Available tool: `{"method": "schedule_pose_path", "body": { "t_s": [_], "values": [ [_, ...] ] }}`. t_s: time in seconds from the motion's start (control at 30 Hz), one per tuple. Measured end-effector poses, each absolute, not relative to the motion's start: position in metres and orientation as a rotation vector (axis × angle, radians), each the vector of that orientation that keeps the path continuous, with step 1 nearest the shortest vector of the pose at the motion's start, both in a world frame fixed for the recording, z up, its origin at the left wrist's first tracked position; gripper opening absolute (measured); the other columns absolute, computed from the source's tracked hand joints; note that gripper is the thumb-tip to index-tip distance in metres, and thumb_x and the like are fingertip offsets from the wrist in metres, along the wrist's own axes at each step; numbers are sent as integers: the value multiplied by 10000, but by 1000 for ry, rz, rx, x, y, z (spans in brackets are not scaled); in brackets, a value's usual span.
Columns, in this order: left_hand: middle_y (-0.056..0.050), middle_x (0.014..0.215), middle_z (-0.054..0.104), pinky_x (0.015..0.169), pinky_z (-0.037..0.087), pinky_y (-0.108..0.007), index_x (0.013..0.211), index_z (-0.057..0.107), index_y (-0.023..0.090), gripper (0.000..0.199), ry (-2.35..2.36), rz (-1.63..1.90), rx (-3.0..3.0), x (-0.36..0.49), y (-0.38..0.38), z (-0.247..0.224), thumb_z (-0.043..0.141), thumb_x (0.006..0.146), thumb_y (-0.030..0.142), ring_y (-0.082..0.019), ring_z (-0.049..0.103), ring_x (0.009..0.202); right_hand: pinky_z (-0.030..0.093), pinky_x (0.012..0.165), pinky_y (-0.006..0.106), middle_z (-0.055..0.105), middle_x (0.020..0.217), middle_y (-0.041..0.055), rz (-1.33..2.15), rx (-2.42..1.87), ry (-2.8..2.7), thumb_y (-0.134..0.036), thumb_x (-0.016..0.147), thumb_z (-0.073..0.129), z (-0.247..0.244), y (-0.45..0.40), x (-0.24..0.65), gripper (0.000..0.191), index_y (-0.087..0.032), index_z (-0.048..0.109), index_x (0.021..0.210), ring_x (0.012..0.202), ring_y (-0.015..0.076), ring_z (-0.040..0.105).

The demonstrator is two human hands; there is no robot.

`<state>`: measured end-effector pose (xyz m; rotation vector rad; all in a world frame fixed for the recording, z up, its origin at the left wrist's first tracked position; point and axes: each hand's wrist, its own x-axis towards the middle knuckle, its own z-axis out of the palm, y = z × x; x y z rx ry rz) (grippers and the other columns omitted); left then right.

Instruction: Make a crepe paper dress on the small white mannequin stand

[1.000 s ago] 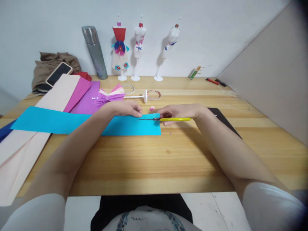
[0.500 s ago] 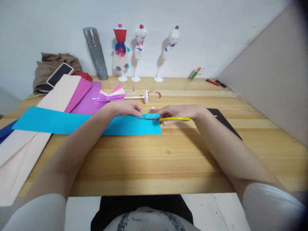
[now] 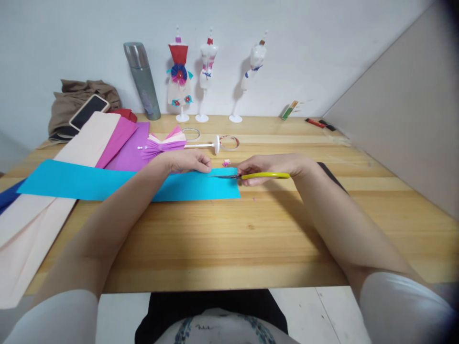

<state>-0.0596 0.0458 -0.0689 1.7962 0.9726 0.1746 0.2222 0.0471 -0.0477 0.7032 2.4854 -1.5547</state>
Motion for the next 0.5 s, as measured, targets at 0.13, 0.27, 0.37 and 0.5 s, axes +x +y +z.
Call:
{"method": "schedule_pose_path", "body": {
  "t_s": [0.13,0.27,0.37,0.5],
  "values": [
    [30,637,524,542,270,-256,705,633,170,255,954,216,1766,-59,45,-70,738,663,398,-105,403,577,360,686,295,581,871,23,-1563,701,2467,-567,864,711,-47,47,223,450,-141,630,982,782,136,461],
    [38,609,484,510,219,-267,701,628,169,256,991,205,1740,-60,45,-69,752,667,391,-99,360,545,313,655,300,569,851,9,-1534,735,2451,-573,839,734,-44,44,226,488,-129,645,1021,761,127,436],
    [33,629,514,514,228,-259,722,644,166,239,1004,210,1722,-59,44,-69,754,667,371,-100,383,560,326,671,301,566,846,7,-1507,746,2472,-597,826,734,-41,42,223,512,-132,658,1026,758,130,432],
    [30,646,537,545,268,-253,689,637,160,261,959,246,1696,-58,43,-68,770,655,381,-100,414,595,343,686,304,536,815,-1,-1454,790,2509,-610,812,738,-39,41,217,516,-134,666,997,748,135,431]
  ]
}}
